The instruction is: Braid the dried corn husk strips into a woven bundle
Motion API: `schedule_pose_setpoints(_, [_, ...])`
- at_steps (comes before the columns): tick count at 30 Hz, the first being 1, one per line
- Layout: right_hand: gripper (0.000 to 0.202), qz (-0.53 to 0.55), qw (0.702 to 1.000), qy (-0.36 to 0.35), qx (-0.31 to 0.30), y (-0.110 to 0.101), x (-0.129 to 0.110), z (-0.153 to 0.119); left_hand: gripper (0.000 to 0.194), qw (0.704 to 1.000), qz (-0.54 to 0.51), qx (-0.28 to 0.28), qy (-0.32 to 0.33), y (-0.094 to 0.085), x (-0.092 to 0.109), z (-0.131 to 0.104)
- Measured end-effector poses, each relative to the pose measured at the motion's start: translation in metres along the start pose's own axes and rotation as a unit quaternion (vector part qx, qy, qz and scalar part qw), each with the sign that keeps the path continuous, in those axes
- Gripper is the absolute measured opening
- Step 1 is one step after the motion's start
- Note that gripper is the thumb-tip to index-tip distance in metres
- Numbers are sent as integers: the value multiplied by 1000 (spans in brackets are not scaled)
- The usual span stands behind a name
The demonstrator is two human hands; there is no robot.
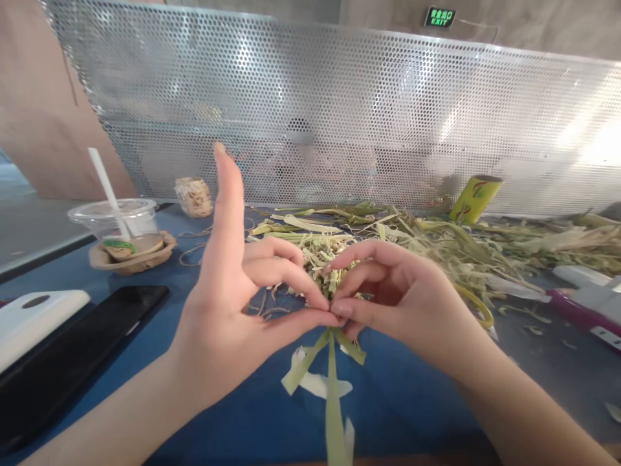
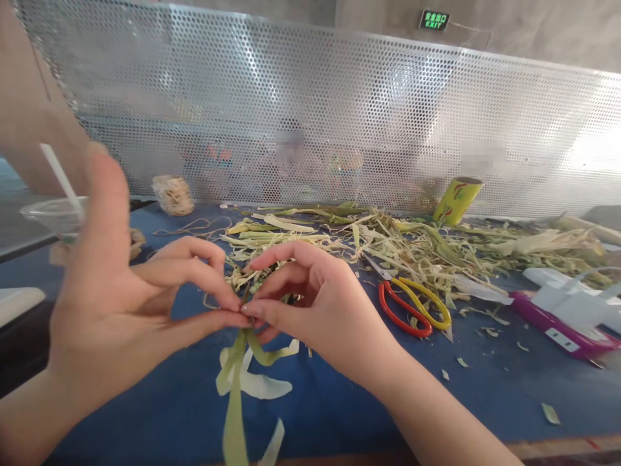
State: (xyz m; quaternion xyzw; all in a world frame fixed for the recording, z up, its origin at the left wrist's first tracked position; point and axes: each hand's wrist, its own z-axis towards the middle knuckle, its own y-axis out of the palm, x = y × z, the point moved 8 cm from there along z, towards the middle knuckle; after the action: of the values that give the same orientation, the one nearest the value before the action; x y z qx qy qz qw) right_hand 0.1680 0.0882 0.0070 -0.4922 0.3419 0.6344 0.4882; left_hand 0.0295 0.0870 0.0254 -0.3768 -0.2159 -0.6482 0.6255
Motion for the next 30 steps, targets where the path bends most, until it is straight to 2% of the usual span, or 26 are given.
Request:
schedule_pose_setpoints(2, [24,-6,1000,2,17,-2,1,1,116,1000,18,-22,-9,5,0,2])
schedule_pose_setpoints(5, [25,-20,999,-10,47,-5,-1,2,110,998,-8,-34,-58,8,-6,4])
schedule_pose_setpoints(10, [24,-31,994,-51,95,-10,-5,1,108,992,-68,-29,-104,14,-12,3])
schedule_pose_setpoints(14, [24,-45,990,-73,109,-12,-8,0,109,993,-62,-28,-101,17,-12,1])
schedule_pose_setpoints(18, [28,-58,985,-95,130,-14,-12,-3,99,985,-102,-38,-136,19,-17,-1])
schedule_pose_setpoints(22, [32,-68,980,-118,145,-13,-16,-6,97,975,-138,-16,-171,16,-21,-1])
schedule_pose_setpoints(26, [37,-99,968,-165,163,-11,-21,-11,91,958,-169,-30,-229,19,-25,-3])
schedule_pose_setpoints(30, [51,-160,948,-233,144,-5,-29,-17,86,923,-251,-44,-289,26,-33,-7])
